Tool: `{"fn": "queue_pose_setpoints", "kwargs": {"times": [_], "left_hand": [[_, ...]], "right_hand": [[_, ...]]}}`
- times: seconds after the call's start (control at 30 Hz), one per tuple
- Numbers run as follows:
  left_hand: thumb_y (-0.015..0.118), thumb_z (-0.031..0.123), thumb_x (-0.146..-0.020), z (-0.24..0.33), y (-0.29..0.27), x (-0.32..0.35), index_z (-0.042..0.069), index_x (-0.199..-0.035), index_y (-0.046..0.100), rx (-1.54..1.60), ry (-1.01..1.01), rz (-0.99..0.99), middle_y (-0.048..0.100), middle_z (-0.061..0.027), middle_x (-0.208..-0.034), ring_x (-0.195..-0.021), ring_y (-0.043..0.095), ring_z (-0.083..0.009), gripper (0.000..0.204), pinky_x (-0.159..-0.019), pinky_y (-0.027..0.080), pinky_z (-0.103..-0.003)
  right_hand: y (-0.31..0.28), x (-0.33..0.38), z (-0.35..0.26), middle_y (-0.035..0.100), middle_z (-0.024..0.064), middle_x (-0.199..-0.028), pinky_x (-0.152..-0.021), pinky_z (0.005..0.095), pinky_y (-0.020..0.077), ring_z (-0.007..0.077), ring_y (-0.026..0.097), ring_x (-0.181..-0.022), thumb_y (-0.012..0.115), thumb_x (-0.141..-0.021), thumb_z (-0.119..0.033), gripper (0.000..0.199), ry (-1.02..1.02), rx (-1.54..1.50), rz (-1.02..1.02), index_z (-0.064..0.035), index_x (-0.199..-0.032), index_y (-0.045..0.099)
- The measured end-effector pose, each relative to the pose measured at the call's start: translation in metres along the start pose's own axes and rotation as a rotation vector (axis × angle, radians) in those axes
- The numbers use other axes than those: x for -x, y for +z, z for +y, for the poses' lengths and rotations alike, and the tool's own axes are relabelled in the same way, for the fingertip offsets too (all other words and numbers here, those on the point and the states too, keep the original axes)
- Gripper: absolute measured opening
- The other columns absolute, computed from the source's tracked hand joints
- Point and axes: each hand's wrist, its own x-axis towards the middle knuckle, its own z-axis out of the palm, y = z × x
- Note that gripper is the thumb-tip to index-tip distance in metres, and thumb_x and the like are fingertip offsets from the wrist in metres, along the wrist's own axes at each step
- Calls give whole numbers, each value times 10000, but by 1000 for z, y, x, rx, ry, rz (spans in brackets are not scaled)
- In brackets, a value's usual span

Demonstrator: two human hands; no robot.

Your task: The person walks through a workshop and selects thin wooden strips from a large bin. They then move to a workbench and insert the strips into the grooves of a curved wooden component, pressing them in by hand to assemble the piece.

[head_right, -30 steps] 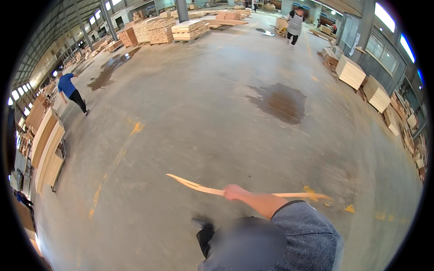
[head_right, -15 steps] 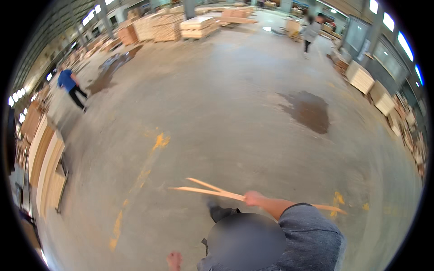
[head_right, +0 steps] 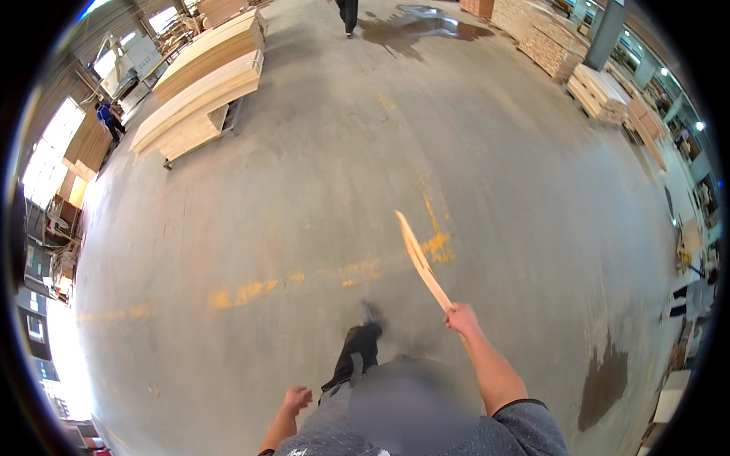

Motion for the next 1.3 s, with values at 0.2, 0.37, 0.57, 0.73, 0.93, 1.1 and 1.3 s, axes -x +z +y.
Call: {"fn": "queue_pose_setpoints", "kwargs": {"times": [0.2, 0.37, 0.57, 0.73, 0.93, 1.1, 1.3], "left_hand": [[667, 314, -874, 163, -104, -149, 72, -1031, 705, 181, -283, -55, 724, -45, -856, -725, 699, -202, 292, -618, 555, -363], [639, 335, -826, 409, -195, -270, 25, -965, 734, -60, 43, 187, 730, -140, -841, -797, 711, -265, 352, -712, 552, -383], [612, 349, -861, 794, -313, -356, 7, -1185, 663, -105, 582, 309, 717, -190, -1012, -956, 692, -311, 474, -852, 533, -401], [621, 236, -935, 1010, -330, -438, -14, -1249, 620, 271, 627, 10, 718, -105, -994, -936, 676, -174, 401, -823, 531, -313], [629, 209, -956, 1222, -403, -424, -46, -1340, 511, 392, 621, -256, 677, -111, -1082, -982, 664, -178, 476, -864, 537, -315], [647, 224, -957, 1382, -486, -516, -30, -1380, 442, 665, 534, -289, 630, -128, -1171, -1062, 640, -215, 534, -897, 551, -378], [717, 214, -919, 1589, -584, -607, -1, -1219, 511, 854, 510, -320, 630, -83, -1108, -999, 645, -187, 423, -817, 572, -360]], "right_hand": [[-18, -218, -173, 719, 61, -708, -639, 315, 561, 143, 692, -622, 545, -910, -186, 234, -148, 210, 2, -46, -889, 731], [-41, -294, -236, 731, 80, -738, -649, 325, 574, 166, 712, -632, 550, -914, -242, 280, -5, 198, -11, -29, -894, 730], [-72, -435, -370, 723, 103, -717, -639, 369, 567, 195, 715, -636, 563, -905, -277, 299, 113, 69, 99, -34, -853, 730], [-91, -637, -536, 716, 118, -724, -658, 384, 557, 215, 711, -649, 567, -888, -293, 303, -1, 202, 75, -33, -862, 720], [-98, -809, -871, 716, 82, -754, -641, 370, 537, 206, 691, -677, 591, -879, -249, 206, -338, 239, -30, -85, -872, 716], [-76, -899, -1124, 712, 51, -788, -644, 340, 529, 164, 657, -665, 560, -936, -258, 220, -515, 142, -296, -80, -927, 689], [-51, -983, -1300, 703, 95, -818, -662, 380, 522, 233, 654, -715, 546, -964, -245, 187, -689, 145, -266, -114, -1010, 670]]}}
